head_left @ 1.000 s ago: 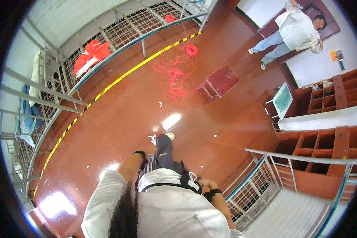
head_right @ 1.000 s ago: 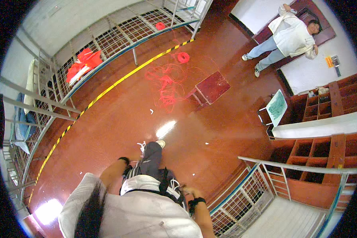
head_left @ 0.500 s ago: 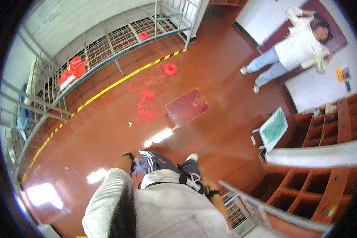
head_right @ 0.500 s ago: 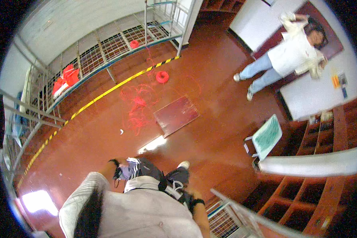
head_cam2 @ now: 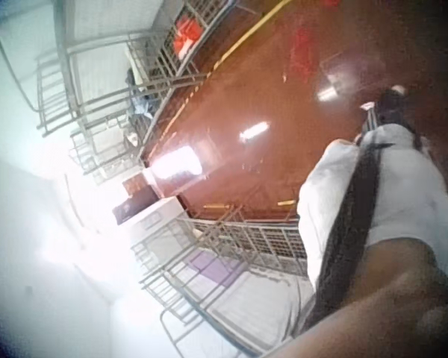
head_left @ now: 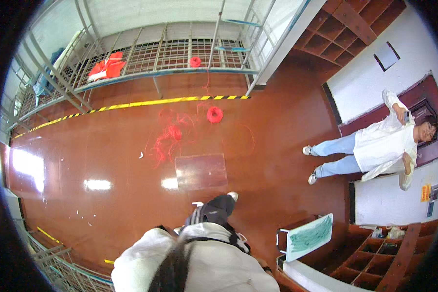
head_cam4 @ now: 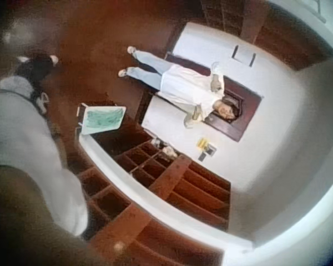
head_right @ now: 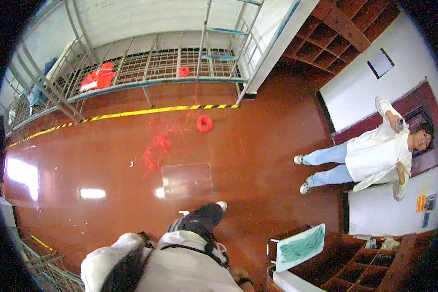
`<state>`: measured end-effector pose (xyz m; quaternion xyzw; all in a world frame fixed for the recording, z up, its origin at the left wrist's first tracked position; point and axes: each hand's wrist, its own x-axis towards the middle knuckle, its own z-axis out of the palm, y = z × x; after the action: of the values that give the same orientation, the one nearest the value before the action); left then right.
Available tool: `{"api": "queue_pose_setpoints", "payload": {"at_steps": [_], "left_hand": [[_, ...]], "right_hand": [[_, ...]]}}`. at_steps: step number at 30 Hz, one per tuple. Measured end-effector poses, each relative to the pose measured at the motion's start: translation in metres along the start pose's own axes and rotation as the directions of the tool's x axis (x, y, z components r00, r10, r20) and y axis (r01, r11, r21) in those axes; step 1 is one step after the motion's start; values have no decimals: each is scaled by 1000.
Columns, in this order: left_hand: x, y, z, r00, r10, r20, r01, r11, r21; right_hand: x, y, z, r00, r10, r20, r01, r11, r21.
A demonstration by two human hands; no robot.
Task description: The person winds a red cable into a loop by hand while sitting on a red floor. They pull the loose end through the center of the coil multiple times to secure the bundle.
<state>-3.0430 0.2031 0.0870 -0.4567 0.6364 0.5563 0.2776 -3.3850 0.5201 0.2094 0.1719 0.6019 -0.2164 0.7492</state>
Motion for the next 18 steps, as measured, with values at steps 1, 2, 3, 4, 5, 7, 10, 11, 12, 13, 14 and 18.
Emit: {"api": "queue_pose_setpoints", "payload": {"at_steps": [1, 2, 3, 4, 5, 7, 10, 11, 12, 13, 14, 18], "left_hand": [[22, 29, -4, 999, 19, -31, -20, 999, -49], [33, 48, -1, 999, 19, -46, -23, 995, -95], [41, 77, 12, 998, 7, -69, -18, 988, -156], [50, 102, 1, 994, -6, -107, -16, 979, -205], [54, 127, 6, 990, -36, -133, -2, 962, -274], [53, 134, 16, 981, -126, -147, 61, 921, -385], [51, 140, 44, 955, -253, -155, 143, 849, -508], [48, 132, 52, 947, -286, -144, 175, 838, -516], [48, 143, 70, 931, -336, -144, 201, 800, -566], [45, 143, 83, 913, -384, -140, 230, 766, -600], [45, 150, 88, 906, -404, -128, 251, 754, -607], [39, 211, 111, 836, -539, -101, 293, 594, -749]], "right_hand": [[-6, -37, -22, 998, -47, -30, 47, 999, -14], [-15, -60, -35, 996, -67, -52, 66, 997, -30], [-28, -78, -62, 992, -94, -82, 90, 995, -44], [-40, -104, -78, 986, -123, -110, 117, 992, -55], [-57, -131, -96, 981, -140, -132, 131, 989, -73], [-71, -175, -116, 980, -129, -153, 112, 987, -115], [-87, -246, -154, 976, -126, -176, 94, 979, -180], [-82, -249, -152, 976, -122, -178, 92, 981, -172], [-89, -285, -175, 977, -117, -179, 76, 972, -222], [-87, -308, -187, 979, -105, -176, 59, 967, -249], [-96, -314, -199, 977, -87, -195, 41, 972, -232], [-92, -417, -255, 982, -22, -190, -45, 939, -340]]}}
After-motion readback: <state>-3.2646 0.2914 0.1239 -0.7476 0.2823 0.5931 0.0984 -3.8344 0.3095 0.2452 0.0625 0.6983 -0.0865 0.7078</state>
